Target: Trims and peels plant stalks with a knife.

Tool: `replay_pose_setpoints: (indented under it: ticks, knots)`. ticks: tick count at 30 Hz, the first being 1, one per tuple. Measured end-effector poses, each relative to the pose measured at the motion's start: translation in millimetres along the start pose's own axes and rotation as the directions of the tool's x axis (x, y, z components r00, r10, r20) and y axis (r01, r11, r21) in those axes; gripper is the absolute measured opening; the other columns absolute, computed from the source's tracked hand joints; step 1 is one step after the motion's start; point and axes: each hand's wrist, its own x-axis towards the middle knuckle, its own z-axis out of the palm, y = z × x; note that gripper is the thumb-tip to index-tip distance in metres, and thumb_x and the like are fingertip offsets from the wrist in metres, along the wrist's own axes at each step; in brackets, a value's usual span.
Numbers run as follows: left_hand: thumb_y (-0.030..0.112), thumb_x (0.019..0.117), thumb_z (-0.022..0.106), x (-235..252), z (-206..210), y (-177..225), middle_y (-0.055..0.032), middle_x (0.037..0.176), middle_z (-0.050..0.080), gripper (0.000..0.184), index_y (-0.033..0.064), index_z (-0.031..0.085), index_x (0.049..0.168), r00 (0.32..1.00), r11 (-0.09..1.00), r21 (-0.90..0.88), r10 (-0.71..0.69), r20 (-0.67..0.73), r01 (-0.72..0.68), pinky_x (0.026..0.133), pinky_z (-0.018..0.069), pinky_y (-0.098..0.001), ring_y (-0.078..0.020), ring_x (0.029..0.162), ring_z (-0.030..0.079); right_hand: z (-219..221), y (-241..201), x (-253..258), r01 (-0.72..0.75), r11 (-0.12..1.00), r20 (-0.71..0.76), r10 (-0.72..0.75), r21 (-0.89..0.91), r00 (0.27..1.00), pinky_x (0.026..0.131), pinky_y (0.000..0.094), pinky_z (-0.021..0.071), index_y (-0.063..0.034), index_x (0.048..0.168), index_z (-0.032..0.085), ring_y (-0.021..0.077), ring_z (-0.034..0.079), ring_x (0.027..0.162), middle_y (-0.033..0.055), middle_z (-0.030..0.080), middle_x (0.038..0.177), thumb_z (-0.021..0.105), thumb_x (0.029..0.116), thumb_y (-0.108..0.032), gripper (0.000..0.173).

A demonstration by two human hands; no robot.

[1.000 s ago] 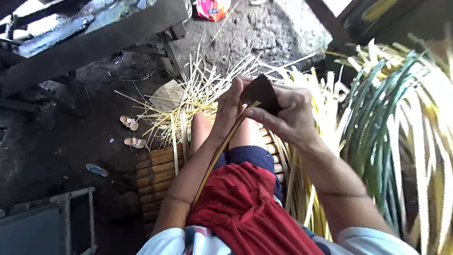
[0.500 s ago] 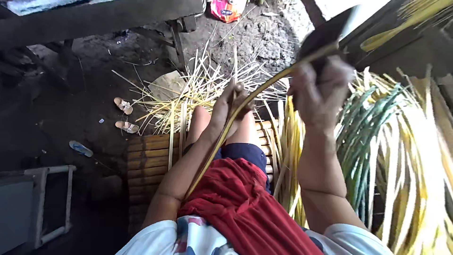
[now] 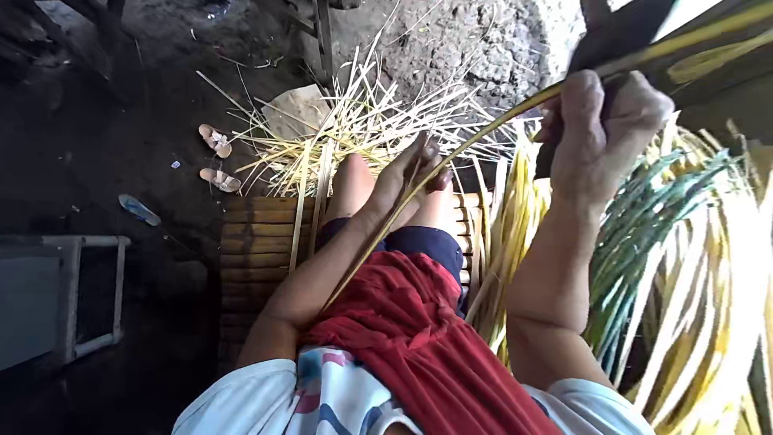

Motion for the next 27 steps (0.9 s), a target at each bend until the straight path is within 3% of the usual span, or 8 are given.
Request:
replay_pose_setpoints:
  ticks: [4,9,10,14,16,21,24,27]
  knots:
    - [0.034,0.1131,0.020,9.2,-3.6,-1.6,0.0090,0.058,0.048,0.045,0.0203,0.050,0.082,0.946,0.980,-0.153,0.071,-0.315,-0.125,0.056,0.0483,-0.0188,-0.0033,0.052,0.050,29.0,-8.7,-54.8,0.048,0.991,0.332,-0.088,0.127,0.939,0.043,0.0248,0.0453,-0.0029,0.089,0.065,0.0062,0.052,0.047,0.0009,0.057,0.063,0.057,0.1046,-0.029,0.032]
    - [0.030,0.1125,0.022,30.2,-70.1,21.8,0.0087,0.054,0.046,0.042,0.0208,0.045,0.078,0.693,0.927,-0.046,0.244,-0.679,-0.371,0.054,0.0474,-0.0217,-0.0057,0.049,0.050,-16.0,-16.9,-73.4,-0.033,0.890,0.381,-0.160,0.455,0.911,0.051,0.0160,0.0520,-0.0257,0.095,0.071,-0.0035,0.060,0.061,-0.0151,0.066,0.078,0.059,0.1029,-0.040,0.021]
    - [0.031,0.1125,0.022,31.8,-74.3,21.6,0.0090,0.055,0.046,0.041,0.0211,0.045,0.080,0.686,0.926,-0.027,0.260,-0.680,-0.378,0.053,0.0475,-0.0213,-0.0053,0.050,0.051,-18.9,-17.7,-71.4,0.000,0.895,0.343,-0.171,0.447,0.924,0.052,0.0156,0.0522,-0.0257,0.095,0.071,-0.0038,0.061,0.061,-0.0155,0.066,0.078,0.059,0.1031,-0.042,0.022]
    - [0.034,0.1128,0.018,7.3,-33.8,-3.7,0.0076,0.074,0.061,0.040,0.0216,0.052,0.097,0.979,0.996,0.034,0.087,-0.184,-0.083,0.074,0.0563,-0.0250,-0.0066,0.073,0.064,-1.9,6.1,-30.8,-0.028,0.998,0.121,0.021,0.059,0.992,0.057,0.0211,0.0513,-0.0004,0.090,0.068,-0.0032,0.058,0.060,-0.0050,0.064,0.072,0.056,0.1041,-0.035,0.039]
    - [0.033,0.1130,0.017,-7.6,-12.7,-8.4,0.0034,0.070,0.059,0.047,0.0180,0.054,0.088,0.996,0.999,0.017,-0.043,-0.075,0.044,0.068,0.0527,-0.0248,-0.0095,0.067,0.060,3.3,7.3,-11.5,-0.147,0.988,0.020,0.146,0.048,0.989,0.063,0.0172,0.0539,-0.0063,0.094,0.062,-0.0082,0.058,0.064,-0.0143,0.061,0.076,0.051,0.1054,-0.028,0.027]
    - [0.027,0.1132,0.020,6.2,-19.8,-2.7,0.0094,0.059,0.048,0.043,0.0195,0.049,0.083,0.927,0.994,-0.042,0.076,-0.368,-0.099,0.057,0.0491,-0.0177,-0.0021,0.053,0.051,39.7,5.5,-77.5,-0.087,0.975,0.396,-0.001,0.204,0.918,0.040,0.0252,0.0452,-0.0062,0.087,0.063,0.0068,0.053,0.046,0.0003,0.059,0.063,0.057,0.1056,-0.031,0.032]
    - [0.025,0.1118,0.018,16.7,-68.3,12.3,0.0082,0.057,0.048,0.040,0.0201,0.046,0.084,0.813,0.964,-0.078,0.171,-0.556,-0.256,0.056,0.0485,-0.0216,-0.0055,0.052,0.052,8.0,-9.1,-86.1,-0.185,0.894,0.475,-0.034,0.407,0.879,0.047,0.0163,0.0487,-0.0236,0.092,0.068,-0.0027,0.056,0.054,-0.0128,0.063,0.072,0.057,0.1038,-0.039,0.022]
    - [0.034,0.1131,0.017,21.5,-83.8,11.8,0.0076,0.061,0.050,0.043,0.0199,0.047,0.087,0.777,0.957,-0.001,0.236,-0.583,-0.291,0.059,0.0505,-0.0229,-0.0065,0.056,0.055,-3.0,-9.8,-82.0,0.002,0.947,0.383,-0.131,0.322,0.914,0.051,0.0174,0.0500,-0.0184,0.088,0.066,-0.0025,0.057,0.058,-0.0104,0.062,0.073,0.059,0.1023,-0.042,0.028]
